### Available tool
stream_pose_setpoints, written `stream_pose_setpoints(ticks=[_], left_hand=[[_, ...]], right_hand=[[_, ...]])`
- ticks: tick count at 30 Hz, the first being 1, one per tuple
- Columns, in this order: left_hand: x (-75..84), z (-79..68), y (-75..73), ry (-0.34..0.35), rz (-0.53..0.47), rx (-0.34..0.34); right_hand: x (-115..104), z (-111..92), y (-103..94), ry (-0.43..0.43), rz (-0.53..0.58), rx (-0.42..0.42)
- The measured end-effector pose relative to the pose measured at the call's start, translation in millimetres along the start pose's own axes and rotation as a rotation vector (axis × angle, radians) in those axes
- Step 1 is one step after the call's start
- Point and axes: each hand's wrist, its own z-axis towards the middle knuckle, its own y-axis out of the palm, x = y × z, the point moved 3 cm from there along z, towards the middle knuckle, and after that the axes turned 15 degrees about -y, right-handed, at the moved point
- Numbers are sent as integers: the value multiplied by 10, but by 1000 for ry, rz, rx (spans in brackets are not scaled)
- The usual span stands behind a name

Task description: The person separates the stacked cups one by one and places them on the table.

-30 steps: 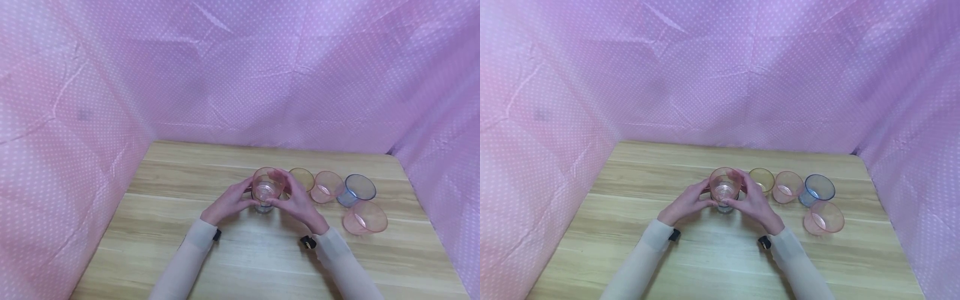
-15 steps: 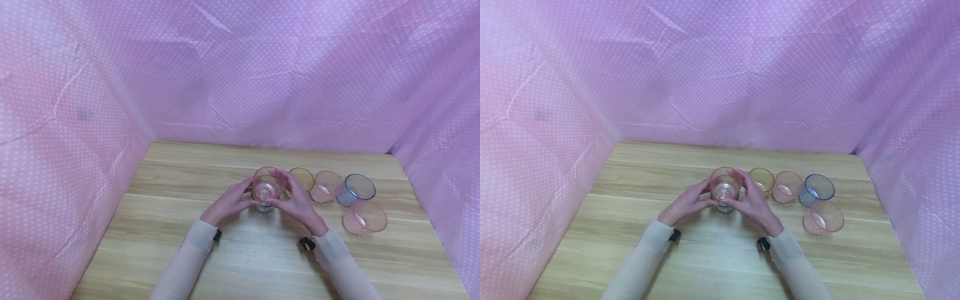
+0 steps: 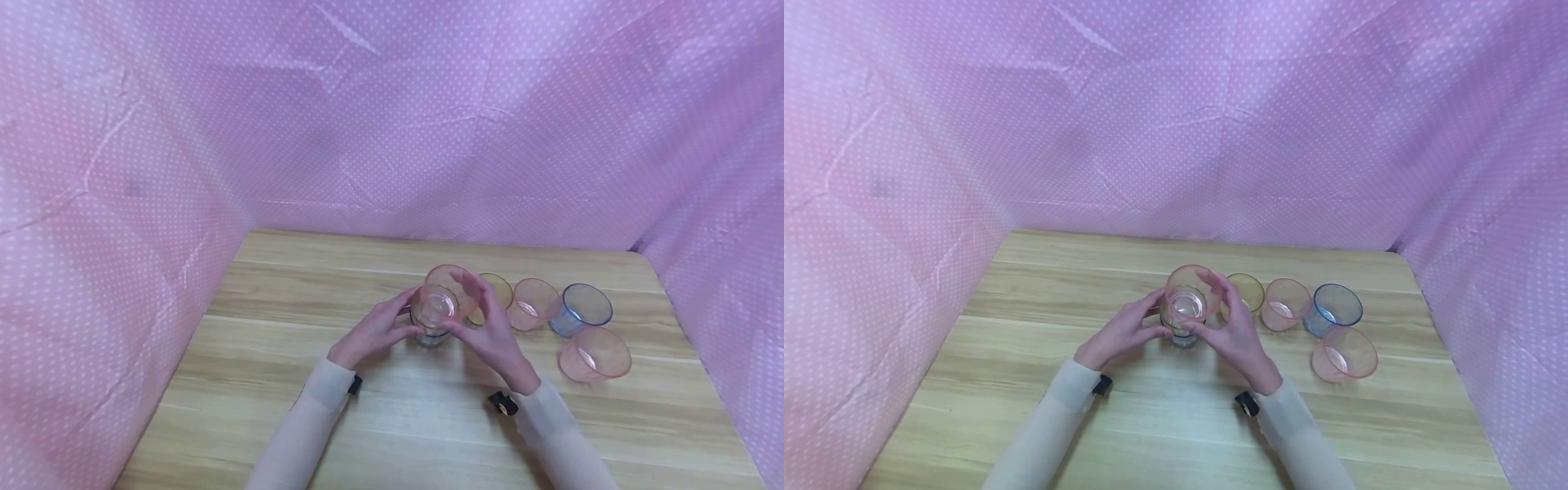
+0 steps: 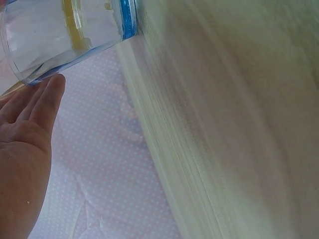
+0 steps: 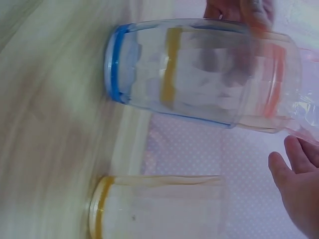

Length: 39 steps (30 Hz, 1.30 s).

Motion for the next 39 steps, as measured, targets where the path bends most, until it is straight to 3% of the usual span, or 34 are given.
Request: stream_pose_setpoints(ticks=[13,30,39], left_hand=[[7,-3,7,11,-12,-5],[25,0,7,53,-14,-5],[19,1,3,42,-15,-7]], right_hand=[[-185,25,-175,-109,67,85],[-252,-258,-489,-32,51,141],[-270,-463,-632,95,-57,165]])
